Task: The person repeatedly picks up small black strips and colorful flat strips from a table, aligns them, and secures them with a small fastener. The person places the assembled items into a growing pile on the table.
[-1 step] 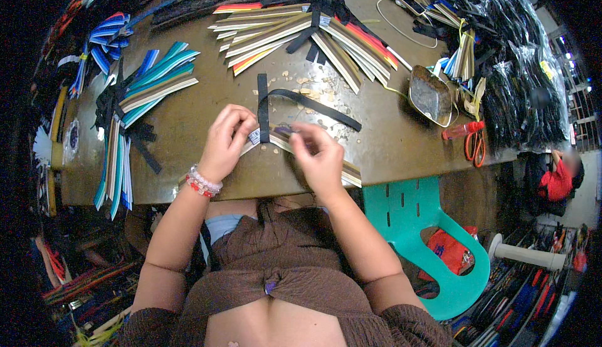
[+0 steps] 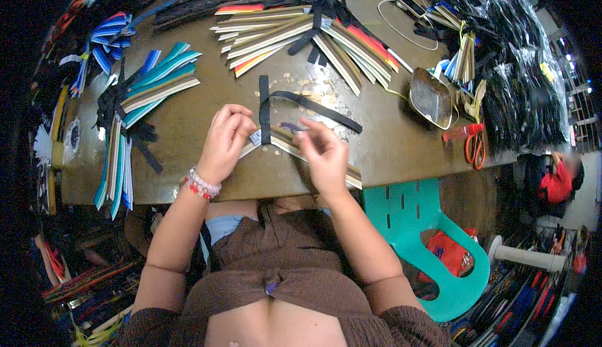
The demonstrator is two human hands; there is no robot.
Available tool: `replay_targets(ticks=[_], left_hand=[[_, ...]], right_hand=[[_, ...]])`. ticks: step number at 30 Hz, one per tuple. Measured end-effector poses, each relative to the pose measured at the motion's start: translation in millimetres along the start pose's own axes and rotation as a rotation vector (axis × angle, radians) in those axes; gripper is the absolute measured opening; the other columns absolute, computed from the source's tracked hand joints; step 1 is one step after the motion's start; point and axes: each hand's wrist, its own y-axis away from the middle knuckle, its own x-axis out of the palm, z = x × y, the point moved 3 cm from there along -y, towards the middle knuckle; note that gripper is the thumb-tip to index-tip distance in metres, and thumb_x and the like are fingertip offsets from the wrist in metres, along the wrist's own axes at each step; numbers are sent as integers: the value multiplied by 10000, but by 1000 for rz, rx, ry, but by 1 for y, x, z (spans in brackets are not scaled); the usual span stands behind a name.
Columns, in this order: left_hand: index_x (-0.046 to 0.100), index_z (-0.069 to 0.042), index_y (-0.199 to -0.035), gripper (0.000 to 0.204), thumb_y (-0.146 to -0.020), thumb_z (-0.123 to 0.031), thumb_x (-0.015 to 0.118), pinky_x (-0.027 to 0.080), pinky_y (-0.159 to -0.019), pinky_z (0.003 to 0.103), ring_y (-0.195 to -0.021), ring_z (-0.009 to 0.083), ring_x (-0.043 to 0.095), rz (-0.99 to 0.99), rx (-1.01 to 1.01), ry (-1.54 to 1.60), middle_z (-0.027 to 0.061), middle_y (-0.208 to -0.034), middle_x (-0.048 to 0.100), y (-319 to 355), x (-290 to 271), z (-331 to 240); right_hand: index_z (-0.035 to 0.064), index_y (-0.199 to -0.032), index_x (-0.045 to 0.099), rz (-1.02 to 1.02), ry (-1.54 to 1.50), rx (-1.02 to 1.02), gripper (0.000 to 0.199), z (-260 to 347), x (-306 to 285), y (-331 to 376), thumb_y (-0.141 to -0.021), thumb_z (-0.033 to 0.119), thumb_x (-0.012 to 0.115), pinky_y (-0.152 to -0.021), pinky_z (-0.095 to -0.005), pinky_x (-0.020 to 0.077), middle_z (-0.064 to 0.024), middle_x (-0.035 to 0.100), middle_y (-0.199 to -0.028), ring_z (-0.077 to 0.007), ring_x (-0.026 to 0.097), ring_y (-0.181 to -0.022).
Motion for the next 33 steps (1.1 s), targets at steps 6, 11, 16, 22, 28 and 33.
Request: replay_targets(ticks=[6, 11, 16, 22, 28, 33], left_hand=[[565, -65, -967, 284, -786, -208, 731, 493, -756, 374, -852, 260, 618, 151, -144, -42, 95, -925, 629, 19, -14, -8], [617, -35, -1011, 124, -901, -77, 580, 491, -809, 316, -903, 181, 634, -265, -129, 107, 87, -935, 666, 12, -75, 16], [589, -17, -1152, 350, -817, 41, 503, 381, -1013, 424, -1165, 347, 505, -401, -411, -785, 197, -1233, 550, 14, -175, 109], [524, -64, -1289, 438, -863, -72, 624, 455, -865, 393, -974, 295, 592, -420, -417, -574, 169, -1092, 611, 49, -223, 165], [593, -31, -1188, 337, -870, -121, 658, 462, -885, 332, -1008, 234, 610, -525, -126, -318, 129, -1112, 639, -9, -177, 74], [654, -65, -1022, 224, -803, -104, 682, 456, -897, 339, -993, 229, 602, -112, 63, -88, 86, -1045, 646, -28, -66, -11]], right_hand=[[29, -863, 715, 451, 562, -199, 114, 35, 1, -8, -761, 79, 723, -895, -354, 475, -152, 653, -1053, -252, 602, -1051], [38, -800, 695, 617, 771, -381, 81, 97, 21, -86, -785, 118, 690, -671, -321, 502, -75, 662, -709, -177, 639, -676], [72, -791, 704, 306, 995, -320, 141, 149, -19, -214, -767, 211, 712, -702, -380, 490, -130, 653, -759, -205, 635, -748], [38, -975, 669, -472, 571, -837, 135, 132, -129, -127, -857, 94, 633, -670, -276, 468, -87, 618, -828, -166, 602, -733], [24, -1133, 450, -919, 160, -929, 254, 43, -203, -16, -917, 67, 576, -689, -239, 438, -35, 475, -914, -86, 453, -790], [32, -1148, 413, -898, 171, -622, 264, 5, -235, -26, -935, 82, 561, -618, -246, 474, -56, 513, -924, -114, 538, -722]])
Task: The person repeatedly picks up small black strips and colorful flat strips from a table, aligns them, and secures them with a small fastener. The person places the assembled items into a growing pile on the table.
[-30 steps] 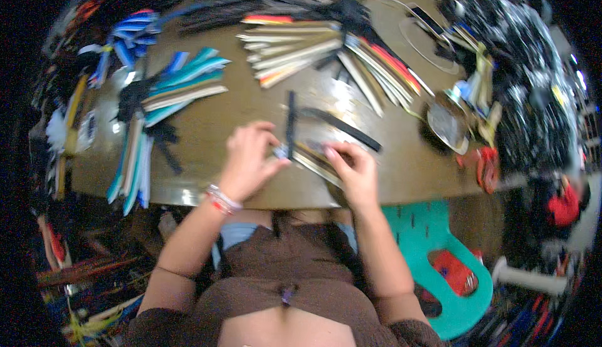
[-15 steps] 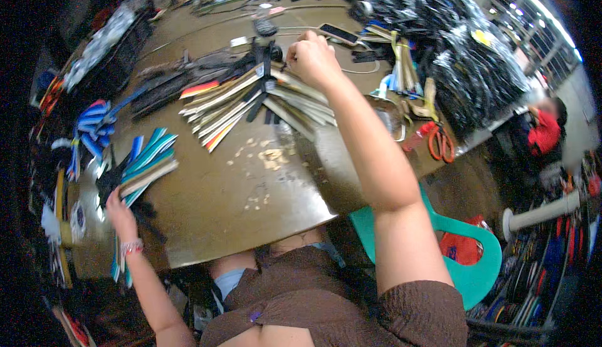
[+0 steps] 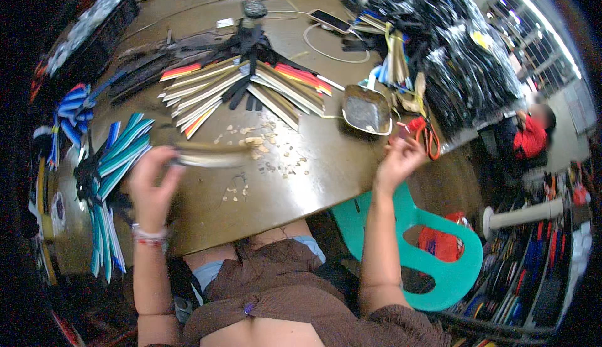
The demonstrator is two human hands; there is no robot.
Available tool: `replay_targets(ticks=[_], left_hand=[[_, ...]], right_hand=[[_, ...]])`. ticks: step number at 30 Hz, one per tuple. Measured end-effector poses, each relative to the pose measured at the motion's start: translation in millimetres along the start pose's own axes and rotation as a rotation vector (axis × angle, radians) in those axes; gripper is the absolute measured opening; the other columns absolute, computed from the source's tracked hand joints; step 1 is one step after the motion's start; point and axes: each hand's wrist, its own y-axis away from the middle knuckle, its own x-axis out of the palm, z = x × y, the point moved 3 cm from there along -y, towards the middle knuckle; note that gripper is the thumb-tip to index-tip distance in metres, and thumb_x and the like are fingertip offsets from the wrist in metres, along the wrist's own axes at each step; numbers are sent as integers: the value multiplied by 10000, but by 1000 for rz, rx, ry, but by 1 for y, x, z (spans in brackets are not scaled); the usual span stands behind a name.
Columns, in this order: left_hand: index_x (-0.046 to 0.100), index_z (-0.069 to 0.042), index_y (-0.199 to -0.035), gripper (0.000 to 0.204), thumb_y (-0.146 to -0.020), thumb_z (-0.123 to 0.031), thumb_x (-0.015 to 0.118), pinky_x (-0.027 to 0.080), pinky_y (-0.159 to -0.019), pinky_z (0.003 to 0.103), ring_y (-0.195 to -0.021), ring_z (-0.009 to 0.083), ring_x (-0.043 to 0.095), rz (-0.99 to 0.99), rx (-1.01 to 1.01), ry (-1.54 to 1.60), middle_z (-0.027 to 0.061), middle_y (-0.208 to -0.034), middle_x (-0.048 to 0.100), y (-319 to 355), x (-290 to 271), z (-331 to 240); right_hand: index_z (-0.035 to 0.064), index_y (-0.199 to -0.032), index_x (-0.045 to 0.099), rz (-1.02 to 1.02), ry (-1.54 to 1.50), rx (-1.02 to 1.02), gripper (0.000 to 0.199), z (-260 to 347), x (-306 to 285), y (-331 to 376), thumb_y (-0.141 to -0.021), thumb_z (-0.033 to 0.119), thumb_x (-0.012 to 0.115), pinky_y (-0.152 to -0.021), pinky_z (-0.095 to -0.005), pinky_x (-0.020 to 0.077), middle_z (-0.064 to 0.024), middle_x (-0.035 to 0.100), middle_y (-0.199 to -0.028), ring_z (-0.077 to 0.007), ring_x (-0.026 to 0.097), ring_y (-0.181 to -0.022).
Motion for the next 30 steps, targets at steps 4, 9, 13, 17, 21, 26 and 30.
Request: replay_targets(ticks=[4, 9, 13, 17, 21, 26, 30], left_hand=[[660, -90, -980, 244, -757, -167, 723, 445, -901, 382, -997, 289, 565, 322, 44, -116, 89, -1041, 617, 26, 55, -21], [649, -78, -1047, 339, -751, -212, 745, 453, -877, 371, -991, 284, 553, 205, -42, 17, 99, -1048, 573, 35, 60, -2], [628, -76, -1133, 439, -748, -241, 758, 469, -847, 355, -964, 276, 558, 248, -112, 25, 103, -1035, 547, 27, 67, 8], [642, -76, -1107, 444, -730, -276, 765, 454, -880, 374, -992, 289, 547, 283, -162, 25, 109, -1042, 546, 25, 70, 14], [667, -96, -1061, 422, -714, -313, 769, 448, -896, 386, -1007, 304, 545, 269, -211, 82, 111, -1048, 548, 27, 72, 17], [655, -70, -949, 255, -790, -261, 712, 492, -715, 355, -826, 265, 592, 264, -203, 33, 80, -930, 553, 23, 79, 11], [608, -56, -873, 161, -859, -214, 632, 492, -667, 387, -756, 303, 604, 236, -178, -31, 96, -901, 563, 20, 84, 10]], right_hand=[[42, -1150, 426, 139, 185, 347, 264, 0, 11, 2, -934, 93, 569, -582, -215, 437, -42, 538, -866, -85, 520, -674], [26, -1184, 536, 188, -54, 123, 272, 81, 59, 28, -927, 100, 583, -575, -201, 398, -6, 575, -834, -53, 472, -659], [3, -1088, 638, 737, -96, 168, 196, 130, 123, 115, -906, 42, 575, -686, -287, 498, -79, 659, -980, -132, 614, -767], [18, -1154, 594, 988, 435, -158, 298, 143, 151, 137, -861, -33, 574, -696, -310, 504, -157, 615, -937, -240, 634, -820], [59, -1137, 615, 985, 354, 242, 319, 165, 118, 104, -835, -44, 602, -635, -305, 500, -111, 617, -885, -163, 615, -728], [-18, -986, 676, 721, 136, -206, 206, 201, 112, 101, -794, -73, 624, -577, -217, 467, -82, 625, -838, -119, 592, -689], [-27, -898, 686, 804, -85, 575, 96, 132, 158, 163, -810, -9, 653, -565, -206, 460, -54, 647, -780, -66, 578, -614]])
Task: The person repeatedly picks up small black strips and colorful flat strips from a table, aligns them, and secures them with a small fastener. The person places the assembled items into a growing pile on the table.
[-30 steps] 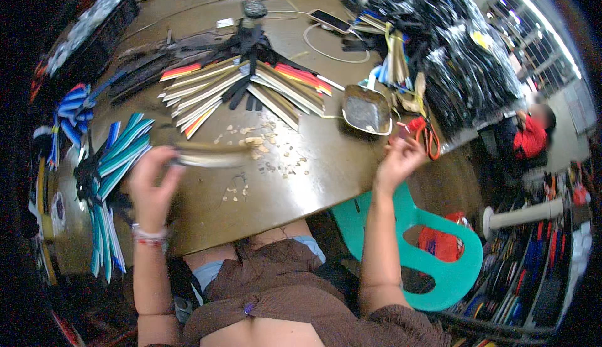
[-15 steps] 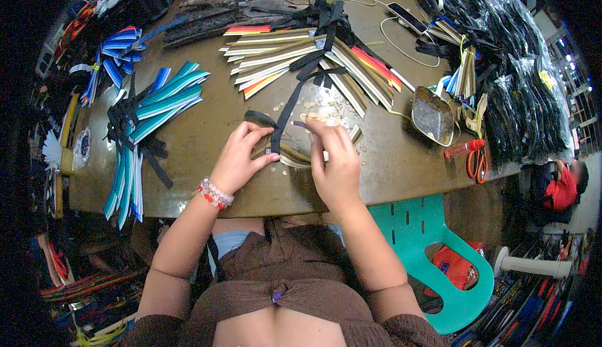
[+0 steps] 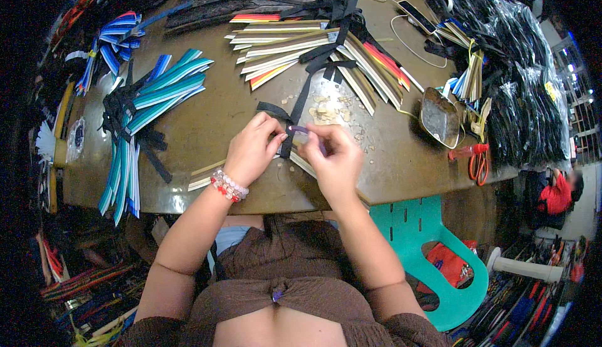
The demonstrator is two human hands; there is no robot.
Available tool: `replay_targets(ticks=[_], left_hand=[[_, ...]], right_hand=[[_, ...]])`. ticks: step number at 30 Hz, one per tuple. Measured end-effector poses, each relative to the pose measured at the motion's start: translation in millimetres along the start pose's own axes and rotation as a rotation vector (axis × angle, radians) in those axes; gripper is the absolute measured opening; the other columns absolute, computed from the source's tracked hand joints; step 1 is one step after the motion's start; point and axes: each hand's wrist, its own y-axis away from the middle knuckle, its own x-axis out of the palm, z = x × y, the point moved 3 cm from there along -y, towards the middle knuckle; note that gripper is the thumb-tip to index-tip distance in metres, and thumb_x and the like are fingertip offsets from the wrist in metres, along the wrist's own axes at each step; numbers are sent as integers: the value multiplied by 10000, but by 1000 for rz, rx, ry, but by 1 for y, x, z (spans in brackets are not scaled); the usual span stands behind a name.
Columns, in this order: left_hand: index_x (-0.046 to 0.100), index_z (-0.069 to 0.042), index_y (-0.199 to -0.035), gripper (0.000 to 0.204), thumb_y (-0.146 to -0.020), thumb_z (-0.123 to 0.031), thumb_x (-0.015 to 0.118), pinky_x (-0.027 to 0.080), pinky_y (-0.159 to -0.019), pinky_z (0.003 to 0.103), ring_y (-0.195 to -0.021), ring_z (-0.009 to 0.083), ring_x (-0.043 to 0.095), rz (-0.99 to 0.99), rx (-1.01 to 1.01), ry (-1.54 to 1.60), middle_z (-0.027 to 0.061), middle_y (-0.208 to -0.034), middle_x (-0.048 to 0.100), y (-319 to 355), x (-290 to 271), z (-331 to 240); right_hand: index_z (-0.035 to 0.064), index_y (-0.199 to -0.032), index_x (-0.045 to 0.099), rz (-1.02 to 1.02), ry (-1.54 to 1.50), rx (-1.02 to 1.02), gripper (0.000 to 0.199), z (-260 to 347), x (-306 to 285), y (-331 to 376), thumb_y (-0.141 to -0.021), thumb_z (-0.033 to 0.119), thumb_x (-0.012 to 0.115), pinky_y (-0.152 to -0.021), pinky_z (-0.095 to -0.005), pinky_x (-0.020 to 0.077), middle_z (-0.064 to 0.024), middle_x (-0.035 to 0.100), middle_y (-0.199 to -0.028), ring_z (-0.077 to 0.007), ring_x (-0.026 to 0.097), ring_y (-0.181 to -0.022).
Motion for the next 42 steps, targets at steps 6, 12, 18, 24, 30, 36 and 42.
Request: replay_targets(ticks=[6, 12, 18, 24, 30, 36, 42], left_hand=[[593, -59, -889, 138, -873, -195, 608, 490, -674, 406, -780, 319, 605, -59, -46, -45, 108, -911, 563, 0, 0, 7], [592, -59, -890, 120, -867, -175, 613, 492, -666, 405, -782, 319, 608, -93, -5, 115, 105, -912, 564, 2, -1, 9], [600, -59, -904, 95, -865, -145, 608, 495, -673, 407, -770, 326, 600, -77, 58, -102, 118, -950, 553, 2, 5, 8], [609, -40, -936, 80, -869, -80, 589, 505, -678, 388, -737, 307, 599, -357, 15, 25, 121, -951, 551, -2, -20, 6], [587, 2, -902, 109, -815, -43, 635, 485, -771, 370, -863, 288, 573, 21, 222, 15, 130, -940, 557, 23, -12, -13], [585, -25, -986, 198, -802, -72, 642, 470, -823, 382, -955, 303, 543, 80, 228, -89, 111, -959, 573, 14, -12, -23], [606, -104, -1131, 381, -760, -143, 682, 472, -829, 373, -945, 268, 528, 359, 664, -185, 52, -965, 584, -11, 1, -45]], right_hand=[[5, -885, 692, 12, 427, -254, 129, -41, 7, -6, -759, 5, 663, -568, -258, 475, -105, 637, -756, -141, 598, -602], [3, -870, 686, -27, 456, -281, 114, -31, 8, -4, -758, 9, 664, -582, -278, 489, -108, 638, -763, -162, 608, -616], [13, -888, 684, 2, 572, -414, 132, -32, 15, -2, -758, 24, 670, -593, -296, 499, -136, 640, -779, -220, 633, -635], [-11, -936, 668, 19, 220, -105, 121, -39, 7, -10, -831, 45, 646, -578, -276, 519, -86, 656, -776, -148, 641, -644], [-51, -1075, 616, 68, -217, 170, 224, -49, -6, -29, -937, 119, 571, -577, -250, 540, -85, 647, -869, -119, 628, -691], [27, -1147, 612, -241, -278, -118, 250, 7, -107, -31, -929, 147, 594, -587, -267, 541, -47, 627, -911, -126, 615, -758], [50, -1231, 371, -739, 61, -406, 303, -4, -220, -30, -964, 101, 507, -553, -252, 511, -81, 571, -872, -134, 576, -683]])
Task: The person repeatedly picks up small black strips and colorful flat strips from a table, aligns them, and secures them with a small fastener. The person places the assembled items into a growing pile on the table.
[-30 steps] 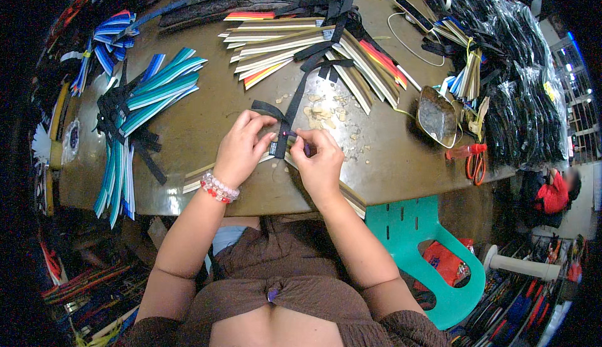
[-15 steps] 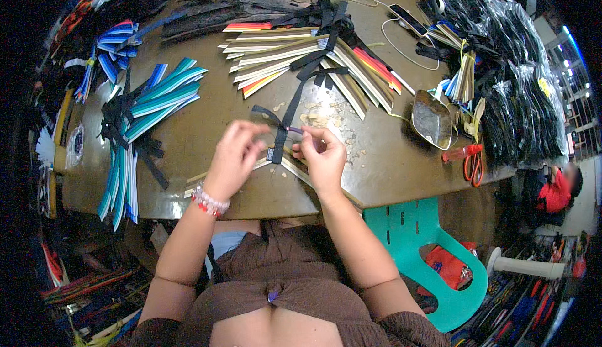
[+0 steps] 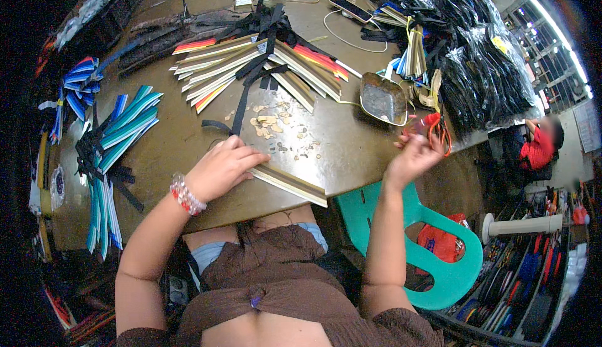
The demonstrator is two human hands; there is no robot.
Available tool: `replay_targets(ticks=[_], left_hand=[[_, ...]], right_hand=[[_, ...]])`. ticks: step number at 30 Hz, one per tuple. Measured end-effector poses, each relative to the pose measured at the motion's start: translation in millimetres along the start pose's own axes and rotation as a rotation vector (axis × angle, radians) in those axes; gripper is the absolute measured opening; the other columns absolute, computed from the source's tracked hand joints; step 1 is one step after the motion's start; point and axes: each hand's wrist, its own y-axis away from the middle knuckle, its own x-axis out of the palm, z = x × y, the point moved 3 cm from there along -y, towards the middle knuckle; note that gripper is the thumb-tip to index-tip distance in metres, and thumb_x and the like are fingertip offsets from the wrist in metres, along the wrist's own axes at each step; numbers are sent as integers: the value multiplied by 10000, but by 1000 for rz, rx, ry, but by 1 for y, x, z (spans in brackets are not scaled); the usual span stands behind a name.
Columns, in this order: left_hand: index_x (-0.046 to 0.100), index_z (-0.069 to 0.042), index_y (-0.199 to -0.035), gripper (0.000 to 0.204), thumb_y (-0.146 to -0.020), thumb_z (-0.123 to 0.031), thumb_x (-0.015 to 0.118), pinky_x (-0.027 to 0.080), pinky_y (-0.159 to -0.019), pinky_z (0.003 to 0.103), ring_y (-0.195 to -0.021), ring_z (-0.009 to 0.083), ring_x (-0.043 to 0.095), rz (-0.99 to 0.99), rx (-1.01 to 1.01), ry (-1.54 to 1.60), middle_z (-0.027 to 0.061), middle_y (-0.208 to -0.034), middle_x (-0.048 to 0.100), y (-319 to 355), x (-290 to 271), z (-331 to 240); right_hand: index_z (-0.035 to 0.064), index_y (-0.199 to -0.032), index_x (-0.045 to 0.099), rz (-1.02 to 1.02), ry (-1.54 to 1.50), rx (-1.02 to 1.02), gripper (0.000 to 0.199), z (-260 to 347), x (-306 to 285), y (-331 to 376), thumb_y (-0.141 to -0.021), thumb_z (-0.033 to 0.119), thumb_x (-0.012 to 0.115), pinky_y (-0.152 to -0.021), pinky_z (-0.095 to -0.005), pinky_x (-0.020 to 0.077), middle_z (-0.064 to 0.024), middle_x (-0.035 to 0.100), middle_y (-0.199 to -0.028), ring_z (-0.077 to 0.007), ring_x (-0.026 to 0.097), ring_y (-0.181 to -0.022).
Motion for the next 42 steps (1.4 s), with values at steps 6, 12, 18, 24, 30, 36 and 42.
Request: replay_targets(ticks=[6, 12, 18, 24, 30, 36, 42], left_hand=[[644, -73, -891, 164, -746, -113, 710, 475, -769, 333, -840, 229, 557, -142, 67, 207, 74, -899, 583, -28, -61, 10], [677, -108, -865, 156, -752, 0, 671, 432, -869, 316, -952, 172, 546, -242, 169, 383, 3, -988, 637, 8, -102, 33], [701, -122, -898, 230, -777, 20, 567, 381, -980, 350, -1073, 187, 528, 44, -178, 430, 36, -1086, 642, 40, -67, 62], [656, 6, -980, 160, -843, -71, 620, 516, -767, 293, -832, 183, 635, -185, -617, 480, 100, -987, 617, 27, -24, 41], [627, -5, -984, 180, -842, -113, 648, 504, -671, 329, -698, 215, 595, -507, -565, 195, 113, -888, 552, 19, 23, 39], [603, -21, -873, 111, -867, -132, 610, 490, -667, 361, -678, 262, 570, -467, -640, 120, 117, -816, 551, 12, 23, 46], [599, -8, -838, 131, -871, -133, 615, 462, -624, 344, -666, 230, 565, -541, -623, 198, 111, -777, 543, 17, 23, 55]], right_hand=[[51, -1243, 328, -151, -173, -295, 339, -36, -26, -13, -953, 73, 502, -524, -242, 493, -82, 555, -848, -130, 569, -624], [53, -1207, 401, -27, -43, 103, 282, -34, -5, -9, -950, 83, 513, -553, -242, 487, -53, 572, -857, -103, 563, -653], [13, -1157, 561, 365, -128, 7, 227, 34, 52, 41, -941, 78, 534, -658, -235, 491, -42, 604, -853, -95, 573, -711], [22, -1131, 593, 1129, -366, 536, 232, 44, 143, 119, -903, 58, 572, -716, -254, 494, -40, 636, -820, -122, 621, -769], [9, -1111, 605, 620, -99, 32, 214, 38, 158, 109, -902, 46, 573, -586, -243, 511, -57, 658, -848, -101, 626, -730], [-29, -921, 675, 763, 28, 351, 125, 1, 155, 156, -840, 62, 650, -538, -224, 484, -40, 659, -709, -82, 611, -597], [4, -906, 709, 813, 157, 207, 154, -3, 157, 159, -792, 101, 671, -645, -268, 507, -113, 699, -765, -115, 641, -654]])
